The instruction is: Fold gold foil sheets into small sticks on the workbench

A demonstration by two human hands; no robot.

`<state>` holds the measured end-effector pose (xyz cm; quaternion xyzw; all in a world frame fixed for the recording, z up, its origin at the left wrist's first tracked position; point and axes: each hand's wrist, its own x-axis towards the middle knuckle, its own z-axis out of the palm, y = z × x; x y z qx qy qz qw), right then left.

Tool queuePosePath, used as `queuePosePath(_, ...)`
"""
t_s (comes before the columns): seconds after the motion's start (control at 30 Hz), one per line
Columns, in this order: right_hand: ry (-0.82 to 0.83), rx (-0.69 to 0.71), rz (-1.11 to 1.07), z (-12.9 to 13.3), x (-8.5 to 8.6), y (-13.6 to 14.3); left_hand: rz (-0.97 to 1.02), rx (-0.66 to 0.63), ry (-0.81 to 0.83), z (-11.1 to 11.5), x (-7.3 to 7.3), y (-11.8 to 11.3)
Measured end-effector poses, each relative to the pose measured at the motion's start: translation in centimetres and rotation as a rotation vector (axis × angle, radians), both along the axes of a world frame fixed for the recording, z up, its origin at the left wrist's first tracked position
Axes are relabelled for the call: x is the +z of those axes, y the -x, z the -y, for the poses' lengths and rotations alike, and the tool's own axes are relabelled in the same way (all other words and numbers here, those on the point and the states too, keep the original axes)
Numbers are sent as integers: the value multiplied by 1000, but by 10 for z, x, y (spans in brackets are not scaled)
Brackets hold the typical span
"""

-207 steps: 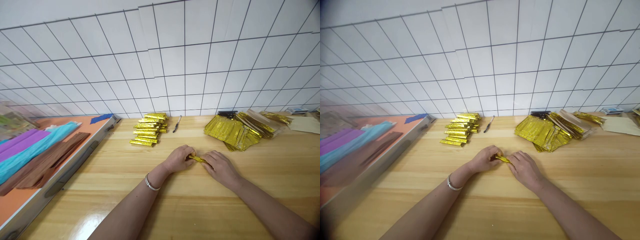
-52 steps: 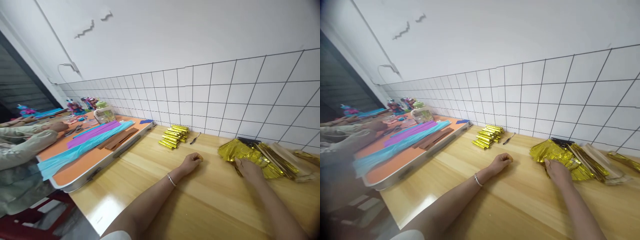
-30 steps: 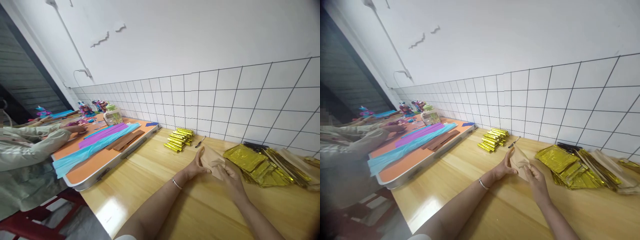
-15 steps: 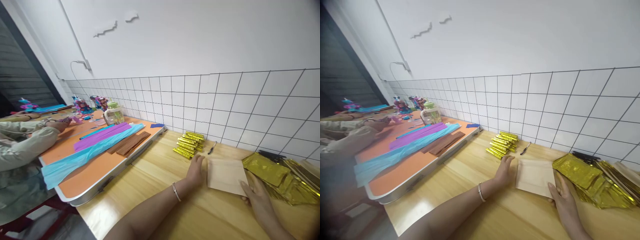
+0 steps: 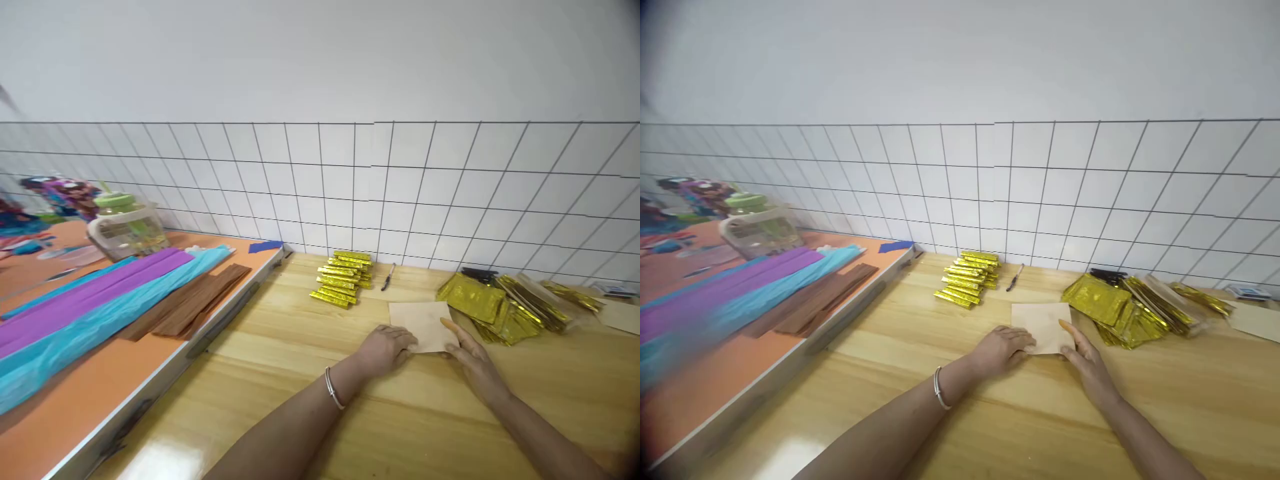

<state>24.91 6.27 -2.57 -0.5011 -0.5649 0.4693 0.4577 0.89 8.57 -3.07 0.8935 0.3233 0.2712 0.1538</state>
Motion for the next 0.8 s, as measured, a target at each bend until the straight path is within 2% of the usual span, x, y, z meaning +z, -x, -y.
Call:
queuePosePath(0.1,-78,78,158,10,2,-12,15,-21,26,3,1,2)
queuePosePath(0.27,-501,-74,848,11,-8,-30,61,-22,136,4,7,2)
queuePosePath(0.37,-623,66,1034,5,-16,-30,94,-30,173,1,9,4)
queuePosePath(0.43,-598,191,1021,1,-19,-28,112,-55,170,-2,8,7)
queuePosePath(0.53,-431,192,837,-1,-17,-25,126,-52,206,-7,4,12)
queuePosePath(0.67,-111,129,572,-10,-4,-23,132,113,261,-10,-3,9)
queuePosePath(0.73,-85,118,563,-19,1,-22,114,207,266,-13,-5,3)
queuePosePath(0.8,-142,47,682,-29,3,-20,79,293,263,-19,-5,-5)
